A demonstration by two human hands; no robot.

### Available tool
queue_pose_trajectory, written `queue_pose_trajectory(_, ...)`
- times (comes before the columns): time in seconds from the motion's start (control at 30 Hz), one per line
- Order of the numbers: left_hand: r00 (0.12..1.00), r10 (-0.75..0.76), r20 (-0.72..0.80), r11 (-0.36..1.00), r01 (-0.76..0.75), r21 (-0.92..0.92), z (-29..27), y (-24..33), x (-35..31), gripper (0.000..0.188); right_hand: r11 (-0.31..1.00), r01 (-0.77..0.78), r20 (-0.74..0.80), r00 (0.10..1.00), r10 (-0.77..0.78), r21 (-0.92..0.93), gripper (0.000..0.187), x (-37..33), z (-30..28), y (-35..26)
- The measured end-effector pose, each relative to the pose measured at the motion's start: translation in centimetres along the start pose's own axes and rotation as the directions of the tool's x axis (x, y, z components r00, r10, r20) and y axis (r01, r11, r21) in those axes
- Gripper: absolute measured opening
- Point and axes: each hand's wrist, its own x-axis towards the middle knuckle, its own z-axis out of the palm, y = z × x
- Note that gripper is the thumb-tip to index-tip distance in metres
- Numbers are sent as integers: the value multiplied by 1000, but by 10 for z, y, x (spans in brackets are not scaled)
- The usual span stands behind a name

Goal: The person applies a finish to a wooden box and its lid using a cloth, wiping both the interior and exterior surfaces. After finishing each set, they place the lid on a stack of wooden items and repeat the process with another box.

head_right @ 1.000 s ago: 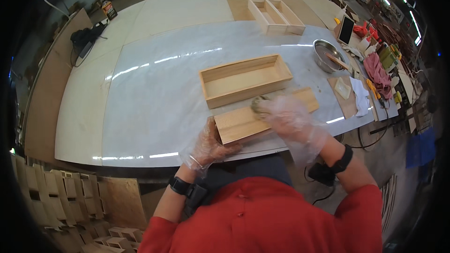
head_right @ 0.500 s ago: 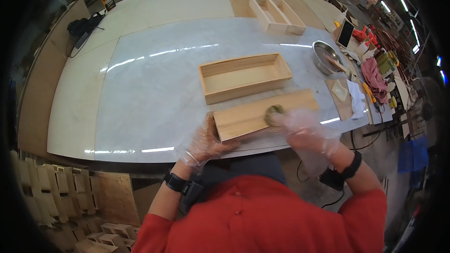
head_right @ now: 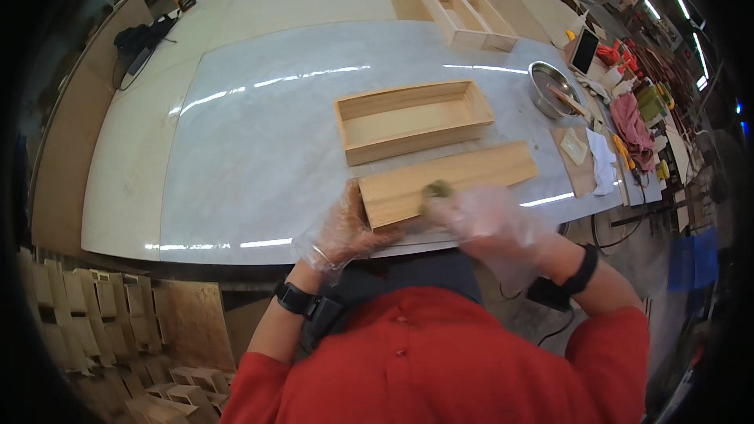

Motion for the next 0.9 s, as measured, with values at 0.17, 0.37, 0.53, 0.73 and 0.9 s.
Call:
queue_pose_trajectory(0.17, 999, 24, -33, 882, -36, -471, 7, 4, 8, 79, 955, 166, -48, 986, -159, 246, 17, 51, 13, -46)
queue_pose_trajectory(0.37, 1000, 11, -21, 992, -13, -124, 2, -4, 4, 75, 978, -124, -382, 923, 51, -169, 35, -54, 42, 29)
queue_pose_trajectory(0.53, 999, -18, -38, 983, 11, -183, -2, -1, 4, 77, 763, -621, -406, 753, 518, -179, 42, -115, 50, 84)
queue_pose_trajectory(0.73, 989, 115, -88, 985, -102, 136, -7, 8, -5, 76, 728, -657, -326, 656, 681, 196, 37, -103, 32, 72)
queue_pose_trajectory(0.9, 986, 74, -148, 984, -96, -153, -39, 86, -12, 77, 243, -622, 5, 370, 929, 744, 35, -59, -46, 19)
